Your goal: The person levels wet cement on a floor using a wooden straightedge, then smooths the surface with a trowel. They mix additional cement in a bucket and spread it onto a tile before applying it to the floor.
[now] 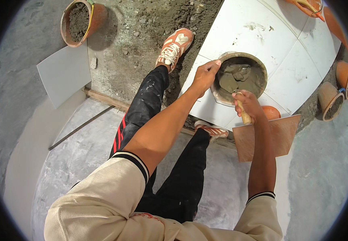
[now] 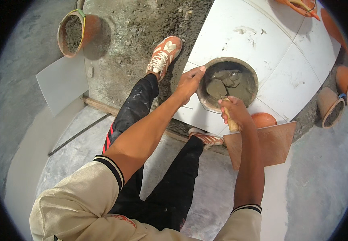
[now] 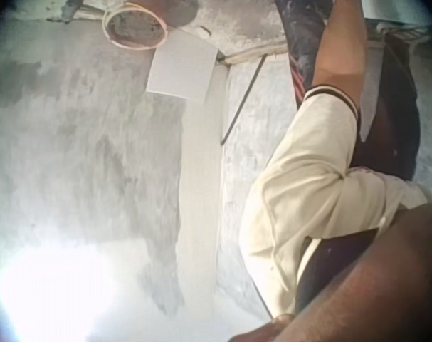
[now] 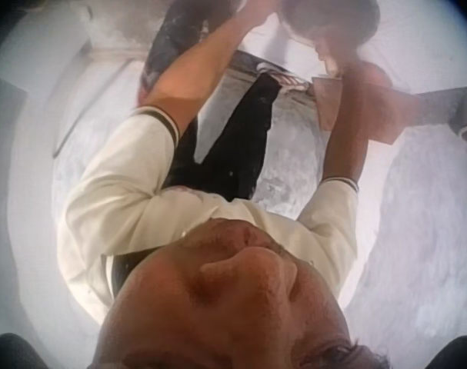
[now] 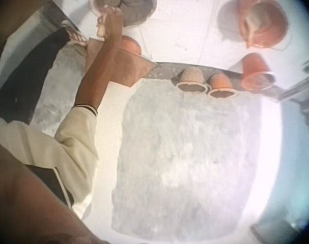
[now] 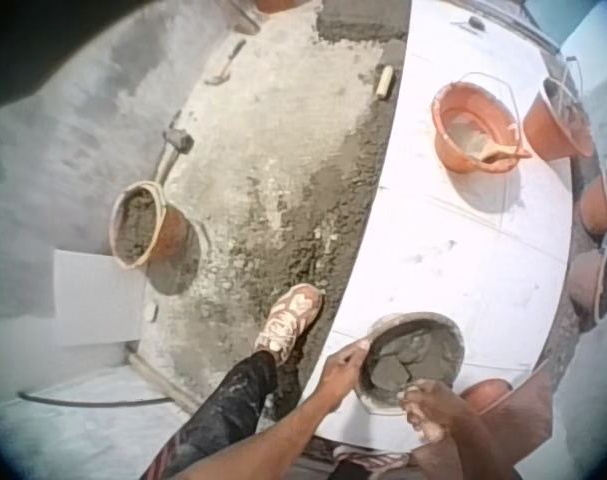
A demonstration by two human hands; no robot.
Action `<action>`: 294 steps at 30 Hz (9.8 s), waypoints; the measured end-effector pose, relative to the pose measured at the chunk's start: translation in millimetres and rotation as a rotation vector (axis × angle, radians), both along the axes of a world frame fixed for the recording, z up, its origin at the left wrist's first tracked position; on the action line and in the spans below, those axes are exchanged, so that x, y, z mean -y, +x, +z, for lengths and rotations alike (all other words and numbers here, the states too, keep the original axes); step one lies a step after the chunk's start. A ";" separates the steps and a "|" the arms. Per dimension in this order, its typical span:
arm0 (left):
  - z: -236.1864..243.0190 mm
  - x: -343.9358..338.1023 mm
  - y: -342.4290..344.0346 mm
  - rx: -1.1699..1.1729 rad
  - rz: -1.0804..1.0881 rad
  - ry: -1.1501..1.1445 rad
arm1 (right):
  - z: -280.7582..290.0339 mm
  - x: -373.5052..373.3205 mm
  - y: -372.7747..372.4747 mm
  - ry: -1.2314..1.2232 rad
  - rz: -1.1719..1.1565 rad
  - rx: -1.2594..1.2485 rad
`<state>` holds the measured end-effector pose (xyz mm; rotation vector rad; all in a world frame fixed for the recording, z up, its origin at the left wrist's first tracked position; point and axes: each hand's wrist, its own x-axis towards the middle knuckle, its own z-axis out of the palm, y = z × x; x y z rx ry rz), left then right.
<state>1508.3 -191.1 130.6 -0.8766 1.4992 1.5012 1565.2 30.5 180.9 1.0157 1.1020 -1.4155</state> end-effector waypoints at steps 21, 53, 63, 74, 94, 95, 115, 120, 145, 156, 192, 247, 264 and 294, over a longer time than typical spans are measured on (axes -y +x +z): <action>23.8 -26.1 13.0 0.083 0.089 0.097 | 27.0 32.3 29.9 0.696 0.951 -0.382; 6.4 -6.9 12.7 0.086 0.064 0.038 | -8.3 25.0 75.7 0.499 0.545 -0.326; 2.4 -3.6 4.7 0.085 0.096 0.068 | -39.5 36.3 79.8 -0.372 -1.107 -0.044; 12.8 -5.6 18.3 0.043 0.058 0.001 | 105.8 6.6 102.4 0.120 -0.412 0.065; 41.4 -25.9 11.1 0.068 -0.010 0.058 | 48.1 35.8 40.6 0.570 1.055 -0.326; 41.8 -19.4 11.1 0.062 -0.015 0.035 | 70.1 41.8 40.0 0.515 1.022 -0.384; 27.8 -23.6 4.3 -0.024 -0.041 0.052 | 50.4 -38.0 0.1 0.838 1.457 -0.584; 20.9 -12.6 -4.2 0.009 -0.086 0.072 | 21.3 -36.3 15.3 0.619 1.303 -0.464; 22.9 -1.8 7.8 0.133 0.070 0.034 | 57.8 17.0 130.1 -0.271 -1.168 0.203; 32.2 -23.9 27.4 0.095 0.082 0.075 | 34.6 39.9 54.7 0.571 0.883 -0.320; 22.0 -15.6 8.2 -0.006 -0.054 0.037 | 29.0 -43.8 9.8 0.665 1.295 -0.313; 350.1 -184.5 200.3 -0.026 -1.458 0.090 | 372.5 58.6 494.9 0.620 -0.842 -0.030; 84.4 -553.0 568.5 -0.508 -1.749 0.564 | 78.3 -183.1 731.9 1.269 -0.735 0.416; -35.1 -653.9 555.4 -0.417 -2.165 0.475 | -135.3 -229.1 734.0 0.927 -1.203 -0.211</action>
